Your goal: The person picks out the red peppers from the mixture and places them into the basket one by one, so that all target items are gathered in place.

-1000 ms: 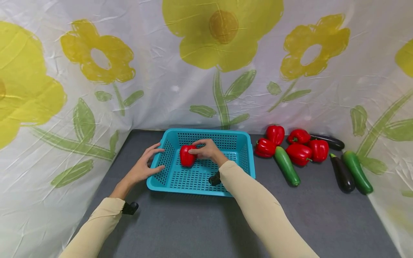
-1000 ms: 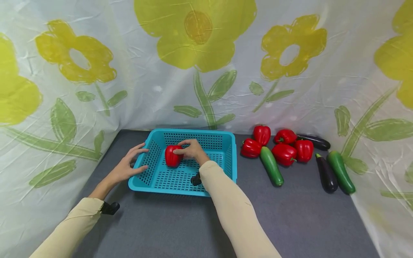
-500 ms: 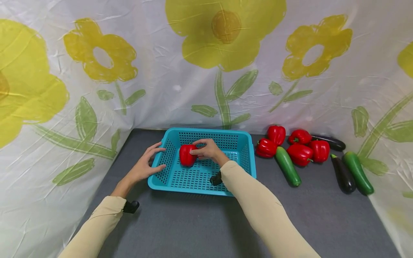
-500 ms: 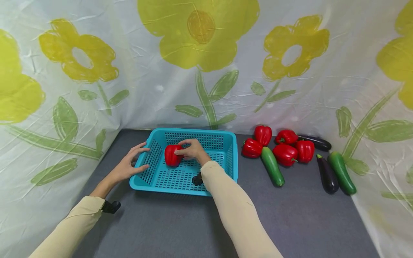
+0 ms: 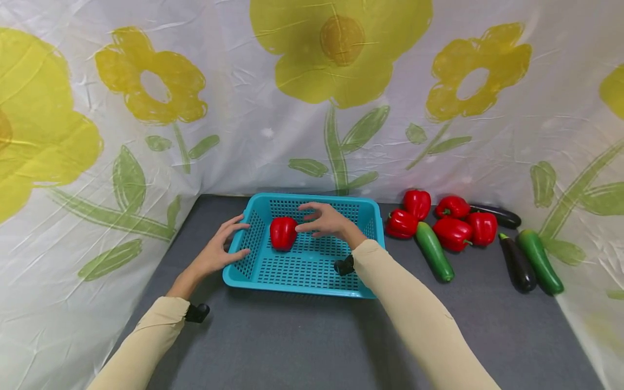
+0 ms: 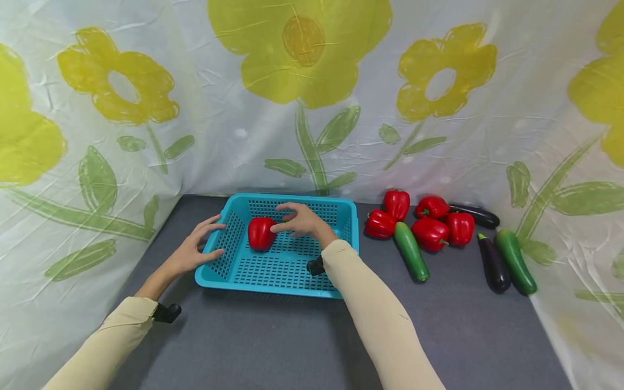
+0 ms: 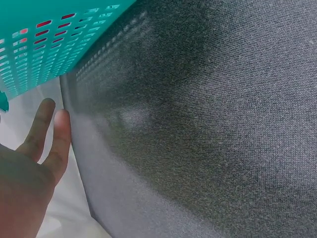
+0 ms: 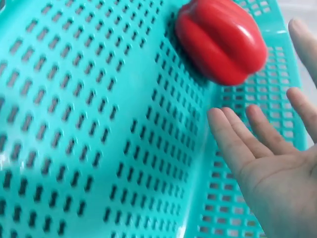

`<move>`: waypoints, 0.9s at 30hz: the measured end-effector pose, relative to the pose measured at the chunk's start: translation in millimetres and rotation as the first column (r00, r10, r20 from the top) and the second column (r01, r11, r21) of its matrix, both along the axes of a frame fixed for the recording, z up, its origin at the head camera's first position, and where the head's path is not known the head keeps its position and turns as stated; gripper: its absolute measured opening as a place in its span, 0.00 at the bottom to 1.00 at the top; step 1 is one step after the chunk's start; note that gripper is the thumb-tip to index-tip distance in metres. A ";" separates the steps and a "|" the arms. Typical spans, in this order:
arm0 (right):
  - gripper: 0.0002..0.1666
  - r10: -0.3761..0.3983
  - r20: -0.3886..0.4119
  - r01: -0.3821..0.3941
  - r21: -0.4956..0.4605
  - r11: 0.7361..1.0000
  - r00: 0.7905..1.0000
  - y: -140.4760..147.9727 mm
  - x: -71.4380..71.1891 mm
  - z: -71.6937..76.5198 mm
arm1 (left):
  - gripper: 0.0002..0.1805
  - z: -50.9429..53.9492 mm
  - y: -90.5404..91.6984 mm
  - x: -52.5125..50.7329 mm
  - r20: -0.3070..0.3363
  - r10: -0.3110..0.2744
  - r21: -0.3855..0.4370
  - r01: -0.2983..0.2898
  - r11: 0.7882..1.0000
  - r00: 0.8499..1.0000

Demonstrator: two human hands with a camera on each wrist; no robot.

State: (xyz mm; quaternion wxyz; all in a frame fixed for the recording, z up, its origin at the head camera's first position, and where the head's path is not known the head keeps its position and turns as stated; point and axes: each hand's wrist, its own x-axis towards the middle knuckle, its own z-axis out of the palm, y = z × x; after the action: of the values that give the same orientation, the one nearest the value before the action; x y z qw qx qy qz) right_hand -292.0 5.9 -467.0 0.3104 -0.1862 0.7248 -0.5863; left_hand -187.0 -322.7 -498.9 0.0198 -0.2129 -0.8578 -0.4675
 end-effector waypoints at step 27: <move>0.22 -0.051 -0.270 0.014 -0.135 0.991 0.962 90.4 29.4 48.0 | 0.32 0.7 0.6 -0.2 -0.028 -0.013 0.011 0.014 1.000 1.000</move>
State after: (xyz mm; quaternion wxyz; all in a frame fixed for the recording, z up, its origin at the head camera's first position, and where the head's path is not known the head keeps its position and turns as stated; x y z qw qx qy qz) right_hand -262.6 96.3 -419.0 0.1851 -0.2733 0.7232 -0.6067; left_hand -187.2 -322.0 -498.3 0.0298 -0.2252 -0.8532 -0.4695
